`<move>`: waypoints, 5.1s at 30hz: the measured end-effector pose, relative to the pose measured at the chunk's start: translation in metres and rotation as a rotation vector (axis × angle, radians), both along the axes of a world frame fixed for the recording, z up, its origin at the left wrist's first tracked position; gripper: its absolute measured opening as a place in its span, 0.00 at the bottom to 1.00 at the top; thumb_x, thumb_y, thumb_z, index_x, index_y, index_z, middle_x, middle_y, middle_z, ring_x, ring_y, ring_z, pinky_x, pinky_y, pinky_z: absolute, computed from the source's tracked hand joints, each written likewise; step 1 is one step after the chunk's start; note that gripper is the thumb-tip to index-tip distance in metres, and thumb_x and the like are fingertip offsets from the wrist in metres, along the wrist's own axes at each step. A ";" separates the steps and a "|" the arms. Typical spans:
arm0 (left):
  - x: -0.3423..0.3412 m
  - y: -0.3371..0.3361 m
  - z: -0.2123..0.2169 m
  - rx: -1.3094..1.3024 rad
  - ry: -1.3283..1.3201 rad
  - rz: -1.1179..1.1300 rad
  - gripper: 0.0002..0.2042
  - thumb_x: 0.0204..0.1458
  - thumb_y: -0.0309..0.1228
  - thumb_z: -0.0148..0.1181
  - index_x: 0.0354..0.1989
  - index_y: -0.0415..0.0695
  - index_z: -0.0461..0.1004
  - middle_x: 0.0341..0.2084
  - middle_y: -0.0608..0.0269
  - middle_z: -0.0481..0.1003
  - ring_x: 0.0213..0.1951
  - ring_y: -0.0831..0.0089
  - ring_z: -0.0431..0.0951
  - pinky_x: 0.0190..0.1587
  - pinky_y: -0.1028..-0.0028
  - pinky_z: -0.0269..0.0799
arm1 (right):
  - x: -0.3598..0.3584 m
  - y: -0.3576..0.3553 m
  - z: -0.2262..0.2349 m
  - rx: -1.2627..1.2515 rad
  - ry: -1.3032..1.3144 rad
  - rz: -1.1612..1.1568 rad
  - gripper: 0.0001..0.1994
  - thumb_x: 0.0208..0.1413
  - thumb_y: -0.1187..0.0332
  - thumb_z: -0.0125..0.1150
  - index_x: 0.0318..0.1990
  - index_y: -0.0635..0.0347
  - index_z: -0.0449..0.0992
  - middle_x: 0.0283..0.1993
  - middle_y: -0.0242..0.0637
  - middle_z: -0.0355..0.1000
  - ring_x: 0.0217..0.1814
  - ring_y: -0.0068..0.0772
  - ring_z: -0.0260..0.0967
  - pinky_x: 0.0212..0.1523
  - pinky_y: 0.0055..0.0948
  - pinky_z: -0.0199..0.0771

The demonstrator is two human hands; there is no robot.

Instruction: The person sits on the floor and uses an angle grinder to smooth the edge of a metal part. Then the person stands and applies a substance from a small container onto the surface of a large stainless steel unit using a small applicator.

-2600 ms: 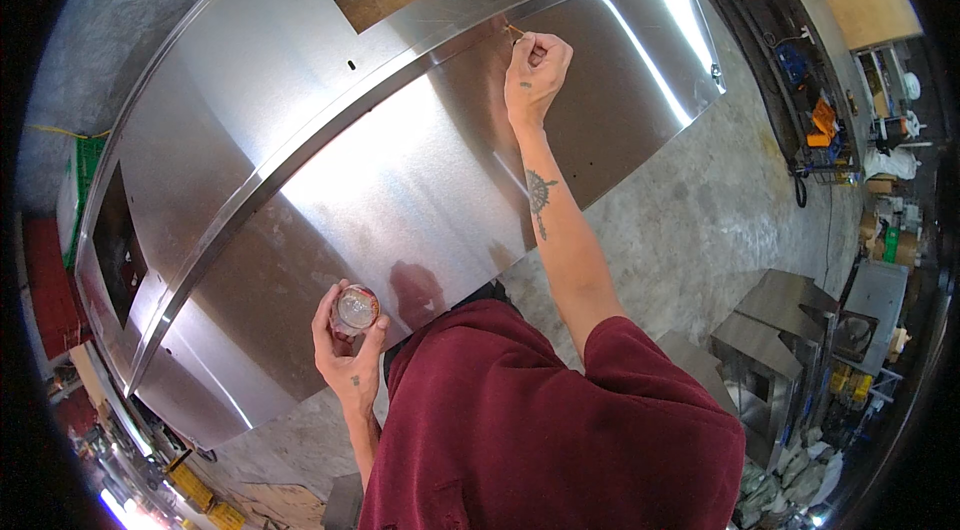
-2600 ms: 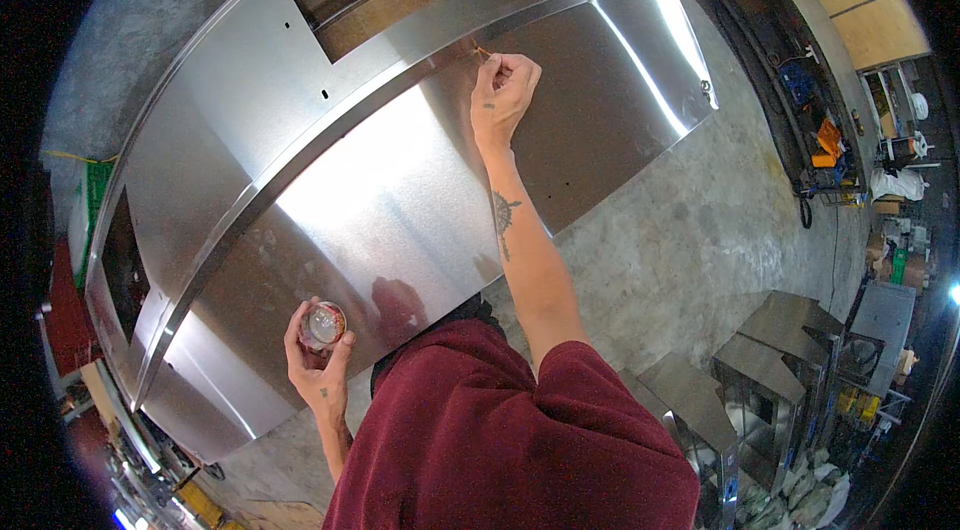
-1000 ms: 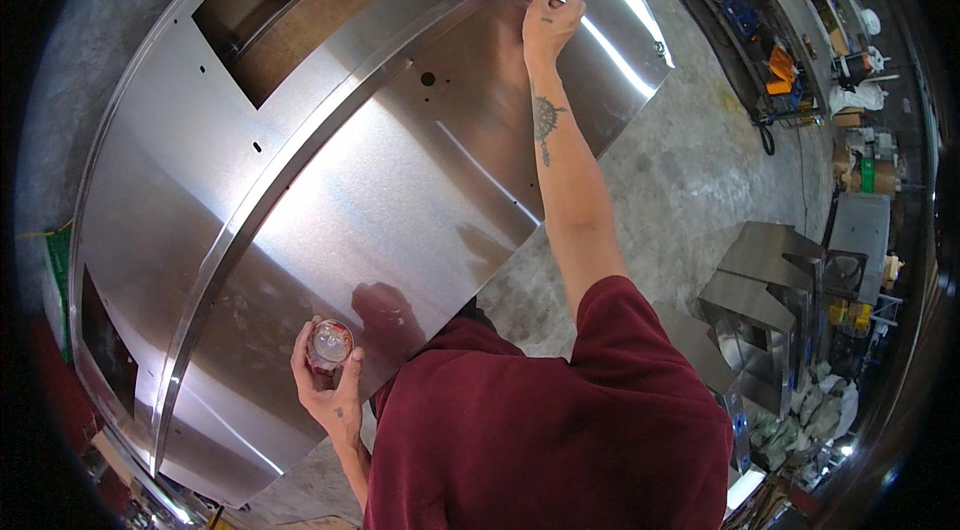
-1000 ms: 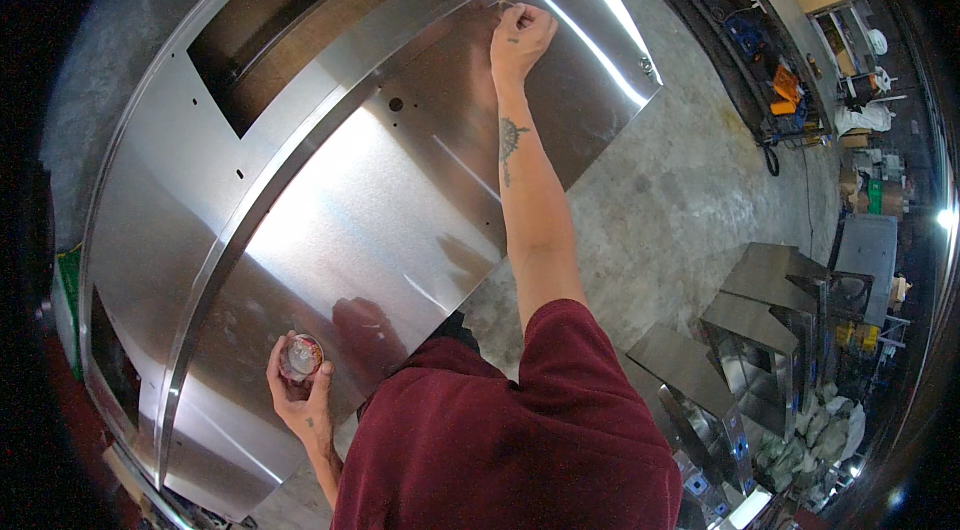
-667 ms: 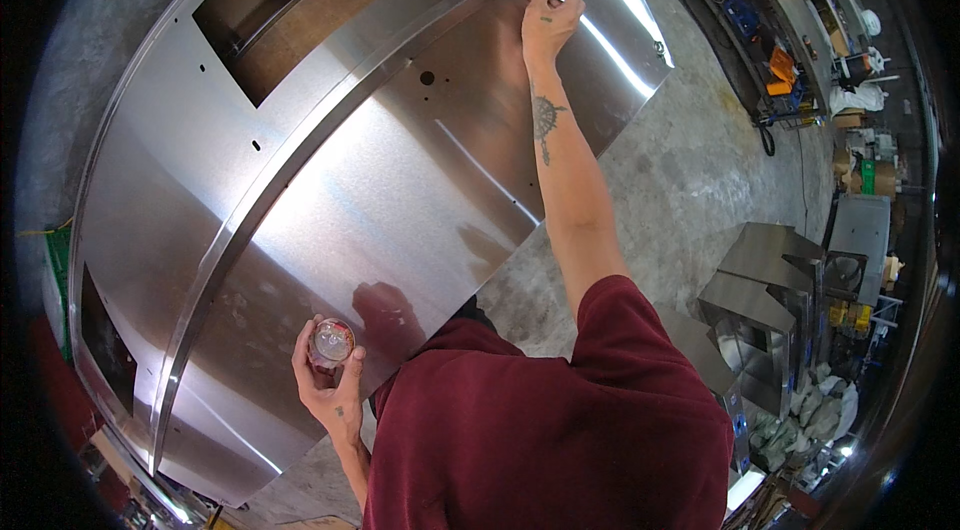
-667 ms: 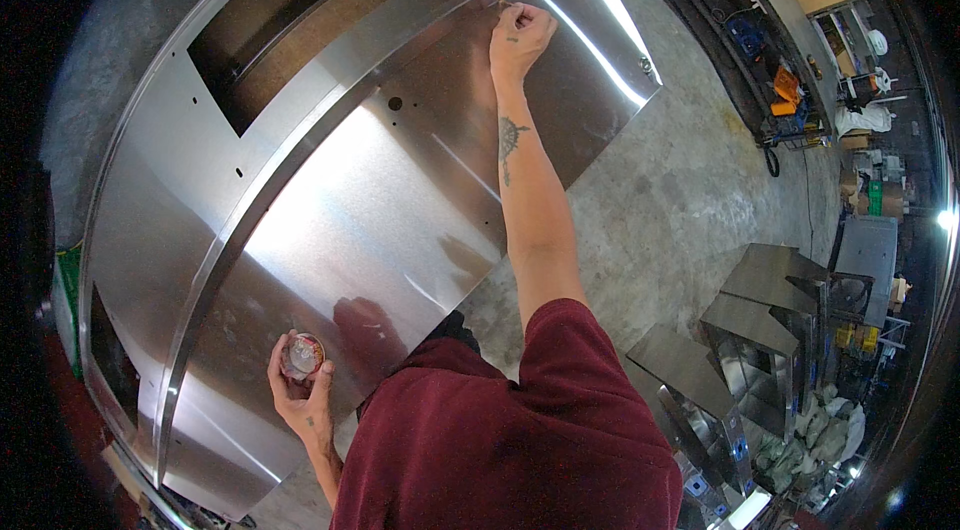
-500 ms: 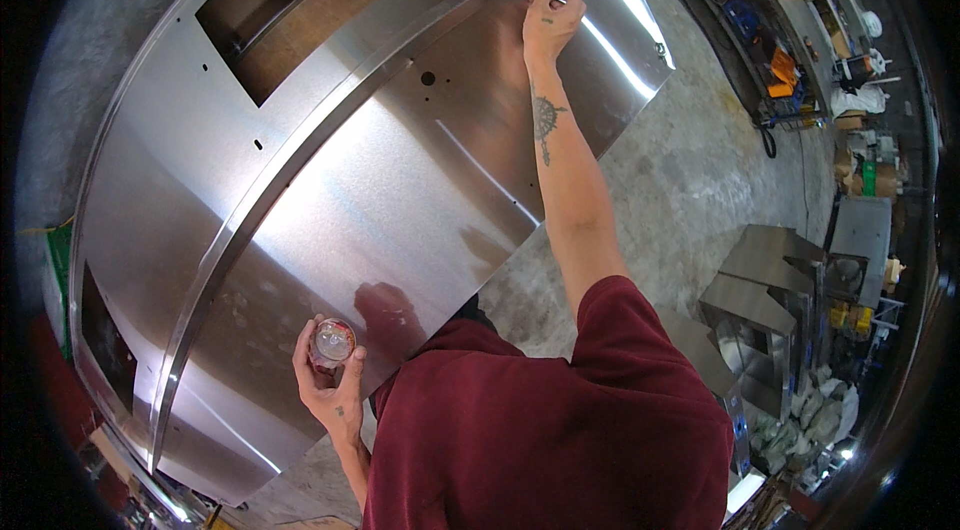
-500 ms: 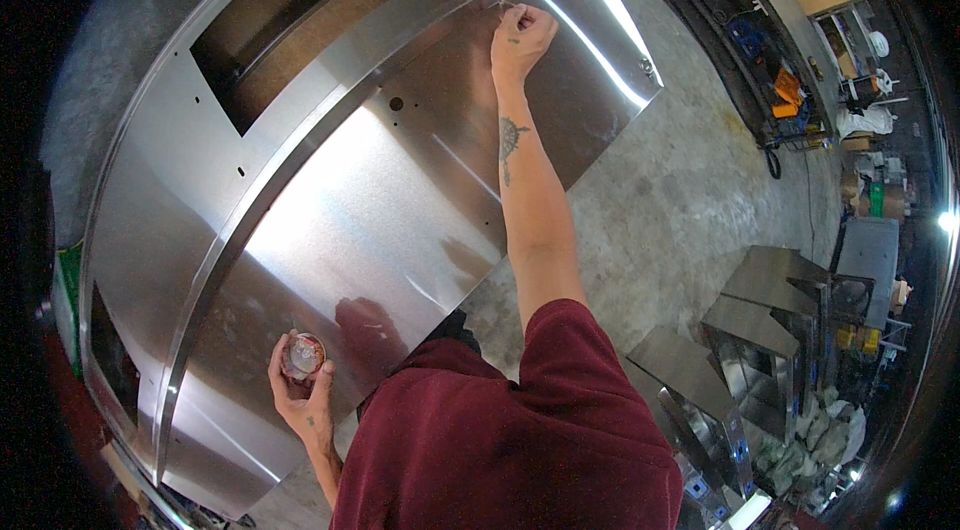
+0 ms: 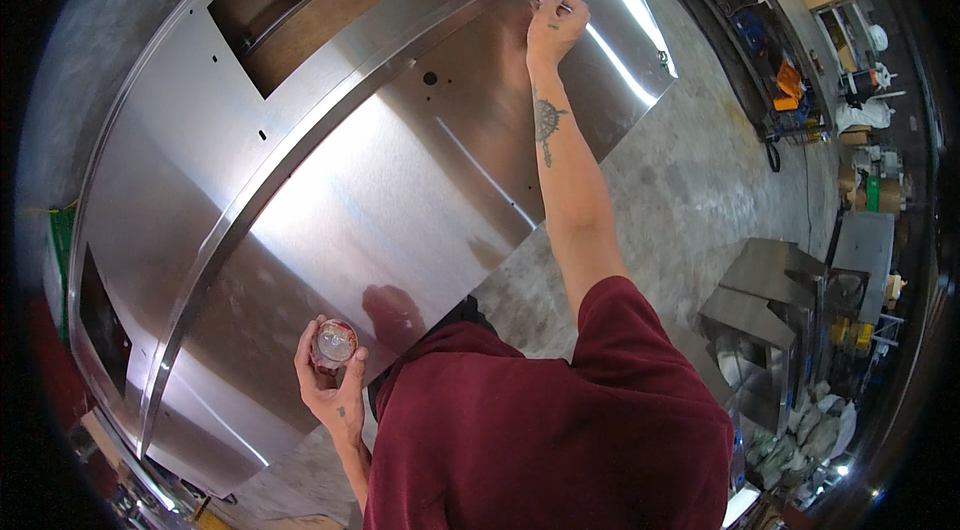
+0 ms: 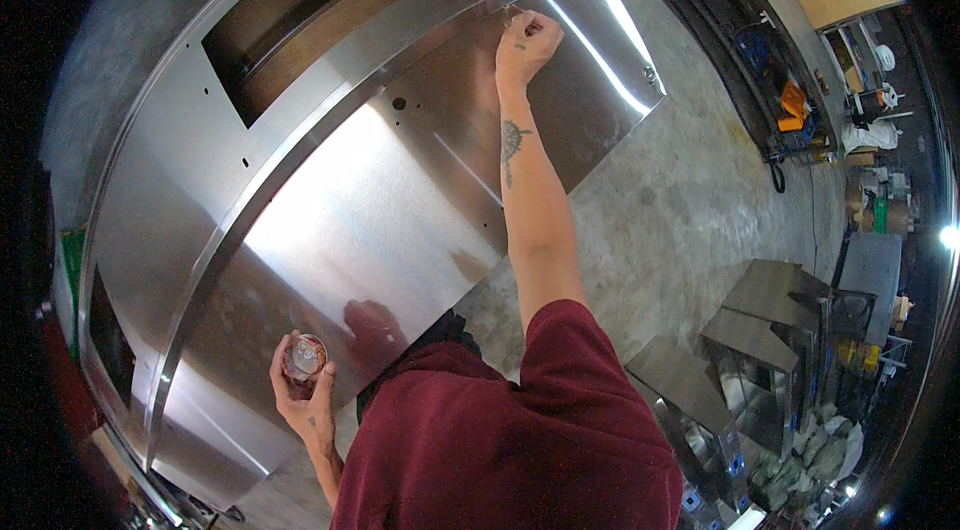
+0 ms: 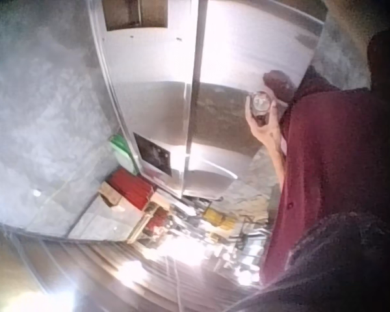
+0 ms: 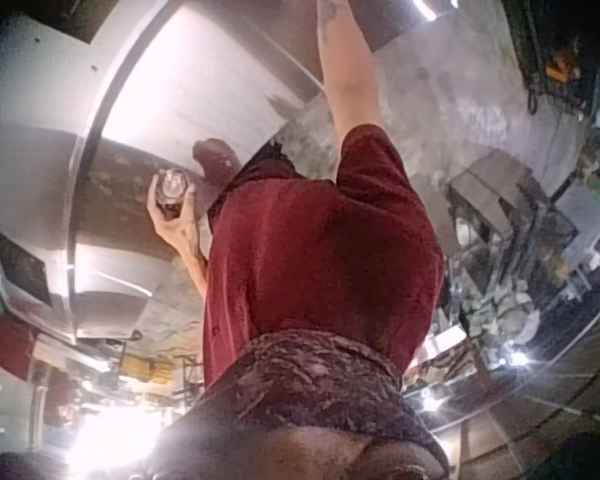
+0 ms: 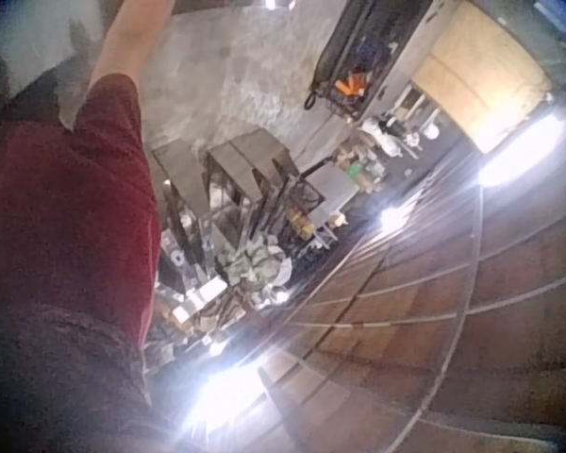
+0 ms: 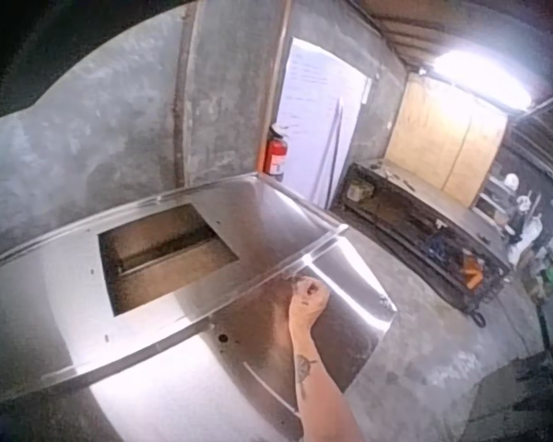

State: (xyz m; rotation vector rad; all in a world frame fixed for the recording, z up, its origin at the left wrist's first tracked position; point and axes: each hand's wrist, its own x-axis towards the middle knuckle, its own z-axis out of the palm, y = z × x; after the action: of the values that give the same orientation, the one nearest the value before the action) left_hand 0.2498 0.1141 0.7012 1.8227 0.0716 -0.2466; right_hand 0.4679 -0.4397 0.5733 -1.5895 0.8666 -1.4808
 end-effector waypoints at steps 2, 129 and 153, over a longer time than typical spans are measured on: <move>-0.003 0.002 -0.004 0.018 -0.027 0.004 0.35 0.54 0.18 0.75 0.71 0.37 0.67 0.67 0.49 0.72 0.65 0.62 0.74 0.68 0.64 0.72 | -0.001 0.006 -0.003 0.226 -0.221 0.071 0.09 0.68 0.69 0.62 0.42 0.68 0.74 0.43 0.46 0.72 0.46 0.39 0.73 0.50 0.40 0.76; 0.319 -0.729 0.002 0.068 -0.669 0.430 0.29 0.62 0.30 0.72 0.64 0.33 0.62 0.51 0.52 0.77 0.33 0.72 0.83 0.34 0.76 0.80 | -0.002 -0.363 0.011 0.807 -0.276 0.865 0.04 0.76 0.74 0.53 0.48 0.65 0.67 0.50 0.39 0.70 0.47 0.29 0.80 0.46 0.28 0.82; 0.316 -0.719 0.004 0.370 -0.617 0.473 0.28 0.63 0.29 0.70 0.68 0.39 0.64 0.43 0.54 0.80 0.31 0.70 0.83 0.34 0.71 0.84 | 0.031 -0.332 0.003 1.120 -0.249 1.050 0.04 0.72 0.81 0.55 0.47 0.65 0.67 0.52 0.38 0.64 0.48 0.26 0.76 0.49 0.26 0.78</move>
State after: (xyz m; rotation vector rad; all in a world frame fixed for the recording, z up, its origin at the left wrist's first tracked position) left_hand 0.5663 -0.6052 0.7055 2.1072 0.1159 0.7019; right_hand 0.4989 -0.7721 0.5760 -0.7108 0.4067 -0.2650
